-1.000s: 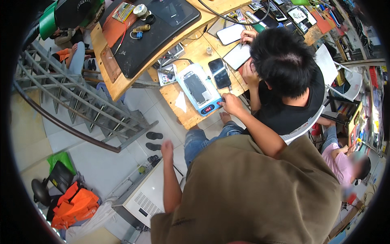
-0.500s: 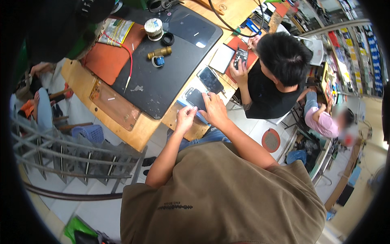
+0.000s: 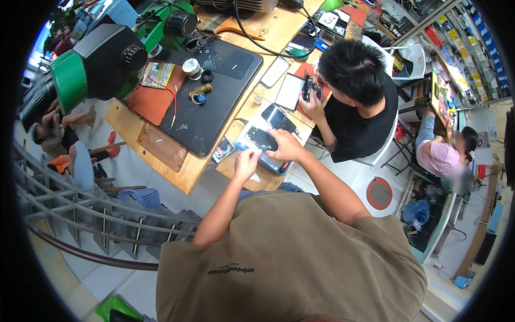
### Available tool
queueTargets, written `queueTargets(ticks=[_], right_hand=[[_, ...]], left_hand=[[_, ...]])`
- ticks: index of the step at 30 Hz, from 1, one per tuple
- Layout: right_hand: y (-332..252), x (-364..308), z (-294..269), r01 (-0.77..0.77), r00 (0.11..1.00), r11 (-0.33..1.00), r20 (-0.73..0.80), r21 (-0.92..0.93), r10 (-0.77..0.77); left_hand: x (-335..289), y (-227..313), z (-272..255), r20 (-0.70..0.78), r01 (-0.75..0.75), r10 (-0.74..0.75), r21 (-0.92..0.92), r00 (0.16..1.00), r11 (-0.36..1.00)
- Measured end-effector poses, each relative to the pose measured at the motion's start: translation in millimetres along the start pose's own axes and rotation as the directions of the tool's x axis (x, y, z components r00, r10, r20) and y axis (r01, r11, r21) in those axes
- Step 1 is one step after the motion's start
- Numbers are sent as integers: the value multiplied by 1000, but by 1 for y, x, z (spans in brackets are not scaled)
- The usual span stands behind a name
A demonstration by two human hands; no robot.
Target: The person handles a smartphone and uses a small tool to work on its internal components at a cluttered workbench. They repeatedly adjust and connect parts while another person works nearby on a separate device.
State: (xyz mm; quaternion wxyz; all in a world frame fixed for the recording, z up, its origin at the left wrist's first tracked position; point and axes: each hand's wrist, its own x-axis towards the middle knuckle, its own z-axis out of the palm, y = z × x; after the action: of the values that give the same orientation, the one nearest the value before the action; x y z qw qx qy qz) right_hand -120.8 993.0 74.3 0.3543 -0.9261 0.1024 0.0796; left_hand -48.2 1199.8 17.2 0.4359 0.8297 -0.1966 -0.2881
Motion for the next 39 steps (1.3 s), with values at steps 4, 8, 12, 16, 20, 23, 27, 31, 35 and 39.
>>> queueTargets(ticks=[4, 8, 12, 16, 20, 23, 27, 31, 35, 39], right_hand=[[15, -1, 0, -88, 993, 968, -57, 234, 104], [1, -29, -14, 108, 939, 960, -343, 258, -14], [-44, -90, -48, 298, 823, 944, -539, 139, -181], [-116, -132, -69, 360, 730, 933, -624, 2, -281], [-185, -147, -54, 399, 636, 913, -692, -84, -342], [-230, -154, -26, 404, 569, 898, -721, -174, -396], [-292, -173, 14, 463, 622, 883, -685, -70, -380], [-343, -174, 42, 495, 778, 709, -619, 503, -104], [-376, -158, 58, 134, 991, 419, -123, 898, -54], [-396, -155, 69, 138, 989, 399, -105, 906, -104]], left_hand=[[-8, -5, 3, -55, 175, -169, 111, 984, 978], [-33, 26, -13, -111, 344, -333, 103, 936, 933], [-90, 94, -47, -47, 47, -77, -456, 996, 889], [-139, 167, -79, -127, -278, 254, -597, 959, 752], [-176, 191, -118, -225, -388, 319, -609, 921, 691], [-209, 176, -147, -336, -451, 303, -611, 892, 650], [-253, 131, -202, -338, -438, 286, -580, 897, 687], [-282, 87, -257, -183, -328, 284, -692, 941, 643], [-294, 62, -291, -48, -228, 299, -765, 953, 603], [-288, 51, -313, -31, -222, 322, -785, 946, 578]])
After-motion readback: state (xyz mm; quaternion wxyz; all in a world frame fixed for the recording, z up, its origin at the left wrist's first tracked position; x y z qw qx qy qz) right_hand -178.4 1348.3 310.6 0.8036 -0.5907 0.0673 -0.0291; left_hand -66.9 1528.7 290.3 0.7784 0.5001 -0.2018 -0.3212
